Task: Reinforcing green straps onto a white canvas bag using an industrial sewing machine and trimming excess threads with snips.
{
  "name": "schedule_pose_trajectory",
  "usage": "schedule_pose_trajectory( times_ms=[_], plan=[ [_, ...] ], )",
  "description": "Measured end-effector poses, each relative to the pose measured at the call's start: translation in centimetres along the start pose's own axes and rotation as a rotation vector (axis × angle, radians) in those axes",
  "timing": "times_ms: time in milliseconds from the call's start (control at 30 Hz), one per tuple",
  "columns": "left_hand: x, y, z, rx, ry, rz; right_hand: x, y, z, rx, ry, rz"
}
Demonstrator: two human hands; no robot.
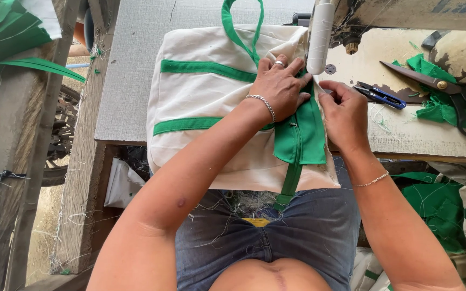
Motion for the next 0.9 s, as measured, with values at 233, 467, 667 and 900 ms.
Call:
schedule_pose_trajectory(
  times_ms=[233, 467, 667, 900],
  plan=[
    [-0.3, 0.1, 0.0, 0.187, 0.006, -0.110, -0.3, 0.0, 0.3, 0.003, 0.023, 0.022],
    [-0.1, -0.3, 0.4, 0.040, -0.018, -0.081, -0.6, -0.1, 0.4, -0.015, -0.032, -0.151],
    [0.3, -0.1, 0.1, -0.192, -0.027, -0.051, -0.2, -0.5, 0.8, 0.005, -0.100, -0.261],
    [0.3, -0.5, -0.3, -0.229, -0.059, -0.017, 0.0, -0.8, 2.0, 0.086, -0.357, -0.407]
  ],
)
Point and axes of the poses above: each hand's wrist, its own y-axis towards the middle knuckle, its own z-axis out of the palm, x = y × z, the point moved 7 cm from there along y, towards the middle knuckle, and after that the axes turned 12 degrees about -x, right-handed, at the moved point
